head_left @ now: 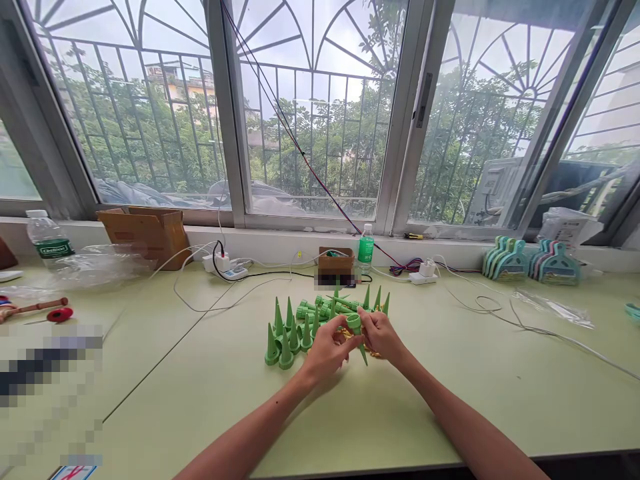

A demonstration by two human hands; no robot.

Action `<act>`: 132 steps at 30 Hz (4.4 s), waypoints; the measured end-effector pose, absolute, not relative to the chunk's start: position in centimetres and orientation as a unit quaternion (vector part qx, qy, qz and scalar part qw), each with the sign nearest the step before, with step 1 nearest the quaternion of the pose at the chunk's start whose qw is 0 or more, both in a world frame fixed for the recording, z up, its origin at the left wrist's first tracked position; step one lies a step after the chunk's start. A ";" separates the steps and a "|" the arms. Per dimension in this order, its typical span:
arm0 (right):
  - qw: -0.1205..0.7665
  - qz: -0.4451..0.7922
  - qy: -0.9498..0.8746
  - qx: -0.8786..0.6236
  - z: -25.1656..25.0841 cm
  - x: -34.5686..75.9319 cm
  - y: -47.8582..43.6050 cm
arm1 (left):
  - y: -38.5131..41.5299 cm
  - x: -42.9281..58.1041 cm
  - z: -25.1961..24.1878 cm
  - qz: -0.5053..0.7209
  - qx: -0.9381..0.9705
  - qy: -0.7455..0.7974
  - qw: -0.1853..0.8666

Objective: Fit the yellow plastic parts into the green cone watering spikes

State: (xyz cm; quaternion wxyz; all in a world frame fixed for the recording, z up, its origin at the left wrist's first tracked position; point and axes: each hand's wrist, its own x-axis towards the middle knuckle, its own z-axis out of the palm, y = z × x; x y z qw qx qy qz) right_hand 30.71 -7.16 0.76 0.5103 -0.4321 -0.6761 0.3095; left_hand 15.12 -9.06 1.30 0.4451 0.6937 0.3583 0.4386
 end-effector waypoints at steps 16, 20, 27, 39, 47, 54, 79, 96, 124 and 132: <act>0.541 0.339 -0.651 -0.410 0.5 30.5 -7.0 | -9.0 15.5 1.5 0.482 0.698 0.379 0.370; 0.565 0.346 -0.631 -0.405 0.3 30.8 -6.7 | -8.5 15.5 1.3 0.495 0.670 0.372 0.410; 0.542 0.297 -0.681 -0.393 0.4 30.8 -7.1 | -8.5 15.5 2.1 0.403 0.598 0.365 0.589; 0.504 0.338 -0.696 -0.385 0.6 31.1 -7.0 | -9.0 15.0 2.5 0.407 0.616 0.326 0.590; 0.486 0.311 -0.698 -0.423 0.5 31.2 -6.7 | -8.6 14.7 1.4 0.404 0.698 0.313 0.502; 0.478 0.248 -0.713 -0.449 0.1 31.2 -6.2 | -8.9 14.8 1.3 0.422 0.764 0.335 0.355; 0.542 0.271 -0.678 -0.415 0.3 30.9 -6.8 | -8.0 15.6 0.9 0.411 0.626 0.373 0.548; 0.496 0.213 -0.722 -0.433 0.6 31.0 -6.6 | -8.5 15.1 1.1 0.412 0.637 0.353 0.547; 0.512 0.364 -0.677 -0.383 0.0 30.6 -6.7 | -9.1 15.5 1.7 0.492 0.678 0.377 0.395; 0.547 0.333 -0.665 -0.384 0.2 30.8 -6.9 | -8.5 15.7 1.2 0.514 0.627 0.363 0.459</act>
